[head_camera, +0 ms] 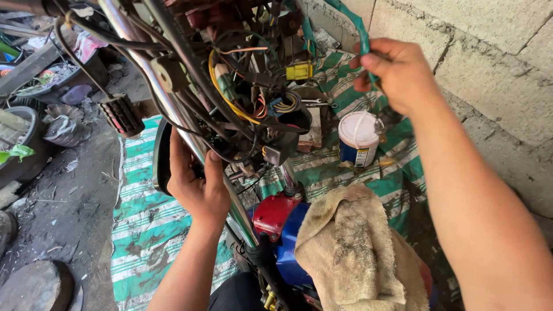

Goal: The person works on a blue motorcycle in a cluttered outdoor area. They wipe the handlebars with a cloth, move around the bike, and then focus on the wiring under the dashboard, pulling and manipulating several wires with their hands.

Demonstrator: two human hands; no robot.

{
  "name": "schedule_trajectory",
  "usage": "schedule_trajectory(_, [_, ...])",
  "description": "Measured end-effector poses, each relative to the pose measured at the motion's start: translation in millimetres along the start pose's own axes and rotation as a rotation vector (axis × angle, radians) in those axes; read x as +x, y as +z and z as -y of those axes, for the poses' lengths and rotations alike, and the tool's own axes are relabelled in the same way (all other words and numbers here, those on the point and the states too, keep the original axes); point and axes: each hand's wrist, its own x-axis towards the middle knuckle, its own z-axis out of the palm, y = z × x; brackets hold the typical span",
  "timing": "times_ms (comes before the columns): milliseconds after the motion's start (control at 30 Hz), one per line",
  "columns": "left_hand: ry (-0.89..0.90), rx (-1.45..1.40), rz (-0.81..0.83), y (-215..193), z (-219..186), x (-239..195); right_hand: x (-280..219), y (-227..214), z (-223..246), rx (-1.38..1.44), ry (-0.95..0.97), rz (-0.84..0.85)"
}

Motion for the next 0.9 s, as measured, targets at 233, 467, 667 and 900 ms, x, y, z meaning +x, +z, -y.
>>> schedule_trajectory(233, [0.017,-0.015,0.009,0.0,4.6,-0.9,18.3,-34.9,-12.6,0.003,-0.307,0.202])
schedule_trajectory(467, [0.012,0.01,0.003,-0.7,3.4,-1.6,6.1,-21.0,-3.4,0.017,-0.399,0.25])
schedule_trajectory(667, [0.012,0.03,-0.014,1.3,-5.0,2.1,1.0,-6.0,20.6,0.199,-0.203,0.405])
schedule_trajectory(900, [0.006,-0.025,0.005,1.4,-11.1,4.0,9.3,17.3,24.2,0.191,-0.23,0.179])
